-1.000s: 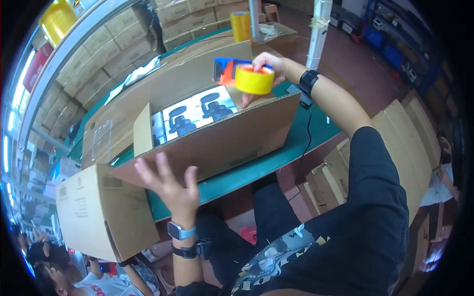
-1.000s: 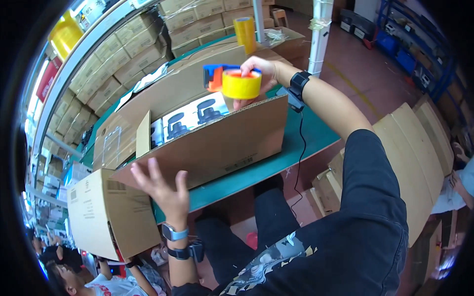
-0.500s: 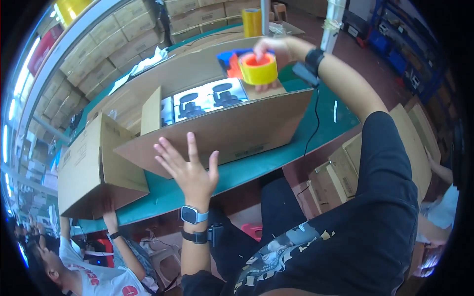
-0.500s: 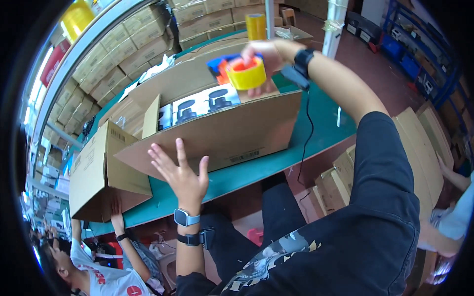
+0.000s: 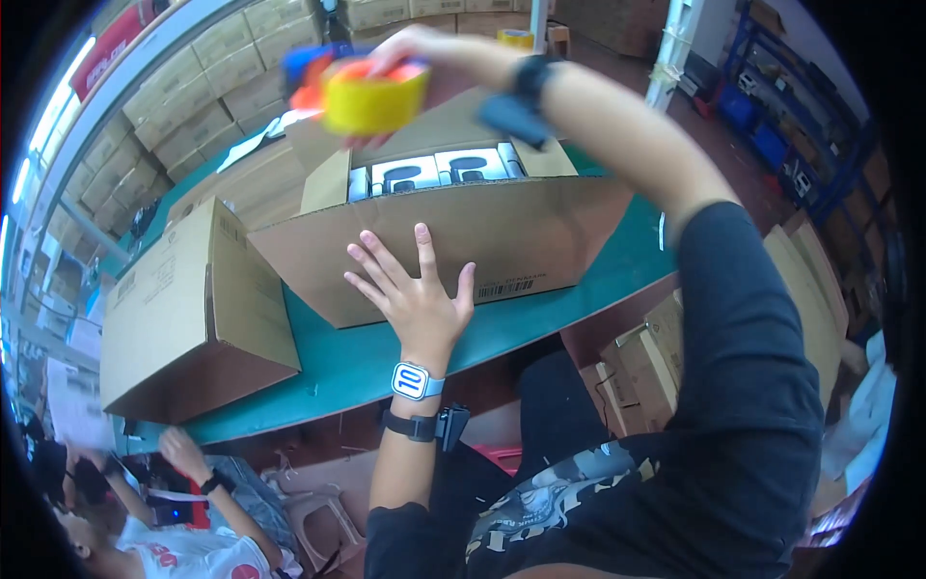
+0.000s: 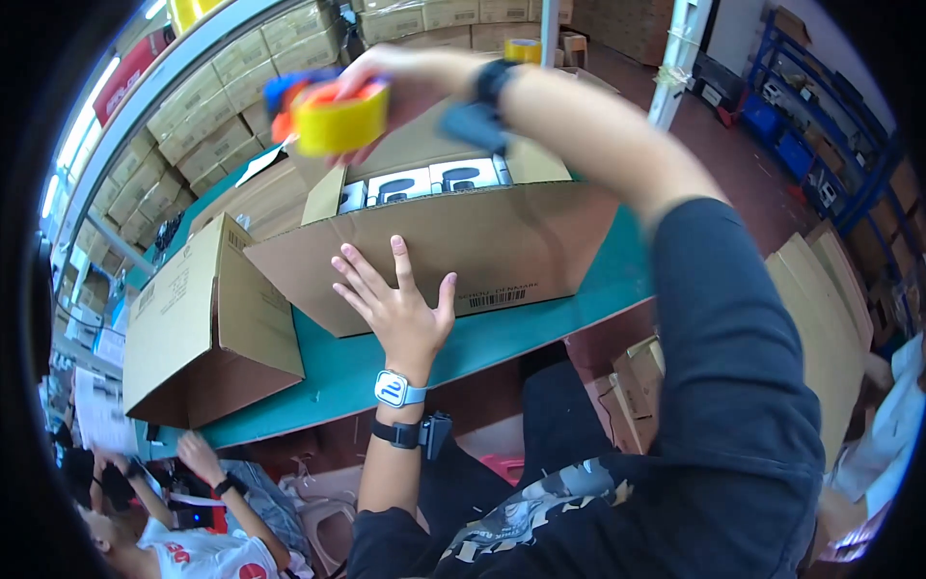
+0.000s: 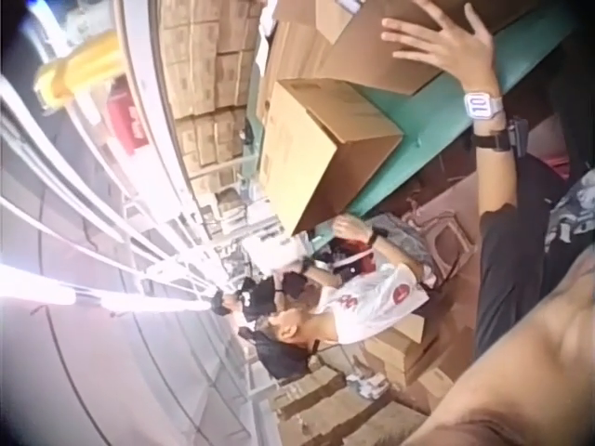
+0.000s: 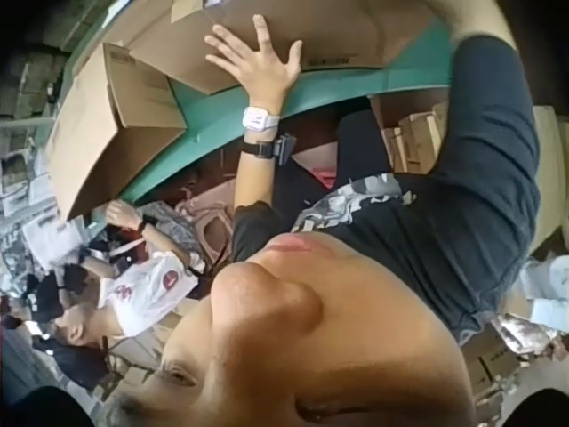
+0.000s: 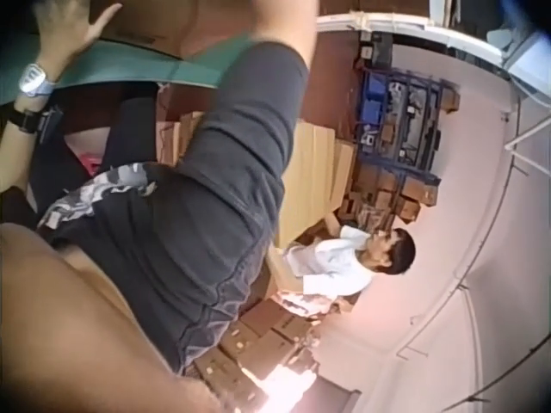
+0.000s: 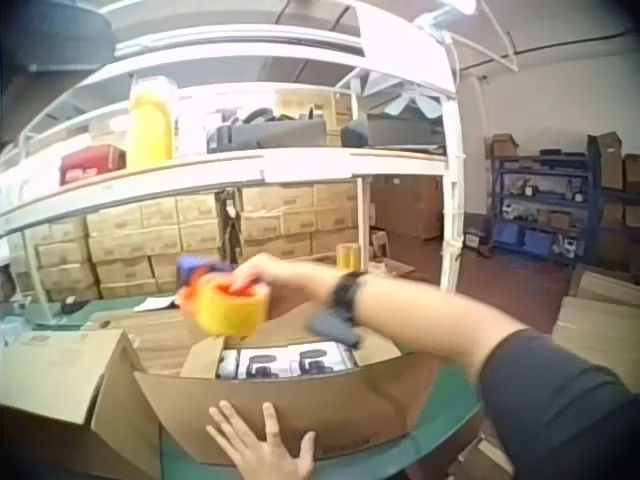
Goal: Sealing cardboard boxes with tape and organizing them in a warehouse setting.
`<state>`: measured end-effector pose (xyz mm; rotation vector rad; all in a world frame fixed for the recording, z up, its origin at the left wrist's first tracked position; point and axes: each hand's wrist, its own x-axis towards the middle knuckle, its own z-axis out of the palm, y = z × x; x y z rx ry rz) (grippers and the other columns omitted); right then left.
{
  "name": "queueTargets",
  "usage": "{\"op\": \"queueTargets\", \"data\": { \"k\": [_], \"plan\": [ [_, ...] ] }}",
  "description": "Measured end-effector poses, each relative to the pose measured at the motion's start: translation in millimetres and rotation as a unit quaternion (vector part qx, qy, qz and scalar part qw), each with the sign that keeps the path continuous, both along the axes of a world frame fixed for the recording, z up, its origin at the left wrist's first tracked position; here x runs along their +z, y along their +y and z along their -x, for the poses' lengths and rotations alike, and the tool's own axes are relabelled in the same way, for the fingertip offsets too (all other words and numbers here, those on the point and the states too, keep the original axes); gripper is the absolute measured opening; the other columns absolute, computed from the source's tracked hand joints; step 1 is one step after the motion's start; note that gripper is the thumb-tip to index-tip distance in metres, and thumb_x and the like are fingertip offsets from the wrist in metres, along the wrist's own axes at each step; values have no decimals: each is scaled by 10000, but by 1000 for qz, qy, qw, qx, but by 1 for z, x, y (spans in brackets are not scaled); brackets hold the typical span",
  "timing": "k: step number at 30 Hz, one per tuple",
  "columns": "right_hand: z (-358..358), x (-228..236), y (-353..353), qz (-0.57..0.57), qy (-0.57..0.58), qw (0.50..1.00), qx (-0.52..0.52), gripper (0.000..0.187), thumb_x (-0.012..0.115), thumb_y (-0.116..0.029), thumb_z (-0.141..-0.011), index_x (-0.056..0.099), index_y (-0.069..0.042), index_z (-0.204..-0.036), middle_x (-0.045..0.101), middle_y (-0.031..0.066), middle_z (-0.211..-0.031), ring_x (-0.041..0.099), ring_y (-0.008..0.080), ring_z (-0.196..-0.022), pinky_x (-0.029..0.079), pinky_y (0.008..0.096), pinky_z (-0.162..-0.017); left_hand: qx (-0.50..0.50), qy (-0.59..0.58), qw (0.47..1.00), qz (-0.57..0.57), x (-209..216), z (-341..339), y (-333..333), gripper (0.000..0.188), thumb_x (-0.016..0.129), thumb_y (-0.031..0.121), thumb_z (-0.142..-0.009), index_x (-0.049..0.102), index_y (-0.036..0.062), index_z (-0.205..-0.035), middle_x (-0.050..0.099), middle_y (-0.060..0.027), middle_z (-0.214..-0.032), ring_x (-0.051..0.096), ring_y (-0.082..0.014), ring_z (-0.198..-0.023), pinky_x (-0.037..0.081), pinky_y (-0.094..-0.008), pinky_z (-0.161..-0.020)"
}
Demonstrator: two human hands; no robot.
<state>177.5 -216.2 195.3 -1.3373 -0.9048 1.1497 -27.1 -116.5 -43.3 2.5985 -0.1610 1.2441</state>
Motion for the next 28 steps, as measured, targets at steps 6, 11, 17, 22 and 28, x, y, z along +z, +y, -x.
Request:
{"op": "queueTargets", "data": {
  "k": [6,11,17,22,28],
  "plan": [
    [-52,-59,35,171,63,982,39,650,582,-359,-819,536,48,-1324,596,307,-1284,612,420,-1170,505,525,-991,-8,6,1000,11,3,-3,-9,955,708,528,-829,221,231,-1595,41,-378,-1594,34,-601,-1462,117,-755,-1111],
    [-32,14,-112,163,-21,983,-80,694,607,-403,-816,527,33,-1351,602,308,-1261,643,443,-1102,528,555,-948,8,6,1000,-12,10,-2,-14,954,701,528,-843,224,195,-1599,50,-347,-1612,57,-582,-1471,163,-735,-1112],
    [-10,-67,-198,142,-123,939,-287,696,665,-478,-825,597,43,-1283,715,249,-1080,714,402,-906,544,531,-903,83,-35,994,-62,11,1,1,900,648,548,-882,215,232,-1605,103,-320,-1618,102,-552,-1481,199,-698,-1129],
    [-8,-33,-268,150,60,959,-233,723,565,-393,-826,493,72,-1375,621,279,-1280,613,454,-1151,406,594,-1061,70,-25,994,-78,12,-7,-23,874,587,604,-912,205,236,-1607,108,-309,-1622,119,-525,-1490,209,-683,-1134],
    [-17,13,-194,-73,-107,956,-265,713,563,-402,-866,480,78,-1386,576,297,-1322,555,468,-1245,354,643,-1108,115,-42,975,-184,43,-16,13,888,545,685,-904,201,258,-1603,83,-189,-1665,180,-432,-1507,194,-627,-1172]
  ]
}}
